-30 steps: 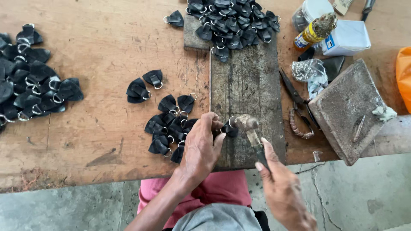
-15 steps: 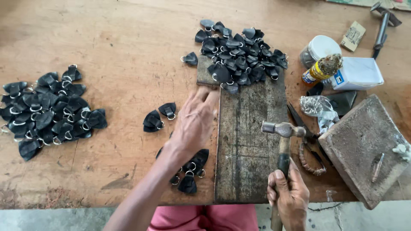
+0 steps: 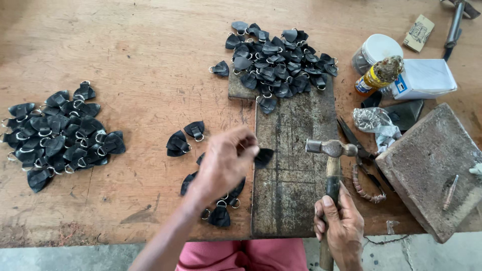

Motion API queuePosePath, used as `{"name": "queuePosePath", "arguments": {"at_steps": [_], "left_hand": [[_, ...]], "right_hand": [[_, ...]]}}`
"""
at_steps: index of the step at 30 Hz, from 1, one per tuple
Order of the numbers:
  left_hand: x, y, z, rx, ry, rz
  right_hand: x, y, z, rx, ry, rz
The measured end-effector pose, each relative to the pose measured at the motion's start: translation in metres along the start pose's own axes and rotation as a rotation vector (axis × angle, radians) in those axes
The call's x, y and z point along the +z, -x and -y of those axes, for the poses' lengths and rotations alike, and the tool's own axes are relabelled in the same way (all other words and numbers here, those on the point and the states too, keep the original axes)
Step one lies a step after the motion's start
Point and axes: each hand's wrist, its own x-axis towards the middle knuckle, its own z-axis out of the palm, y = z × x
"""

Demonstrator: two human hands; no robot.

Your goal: The person sits at a workbench and hammers small black leather pieces with metal rings one at a time on a wooden block, using a small mallet held in the right hand while the left hand positions each piece. Flattened pieces are moved into piles on the table.

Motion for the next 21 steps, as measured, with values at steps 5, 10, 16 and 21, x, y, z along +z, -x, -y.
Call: {"name": "queuePosePath", "arguments": {"at_steps": [5, 10, 16, 21], "left_hand": [[0.033, 0.03, -0.019, 0.074, -0.069, -0.05], [0.033, 0.043, -0.007, 0.07, -0.032, 0.004], [0.043, 0.053, 0.004, 0.231, -0.026, -0.063], [0.062, 0.072, 0.011, 0.255, 0.011, -0.119]], "right_hand": [[-0.001, 0.001, 0.002, -0.025, 0.014, 0.014], [-0.004, 0.002, 0.001, -0.049, 0.01, 0.053], [-0.014, 0.009, 0.007, -0.103, 0.131, 0.06], [-0.024, 0.053, 0.063, -0.427, 0.318, -0.028]]}}
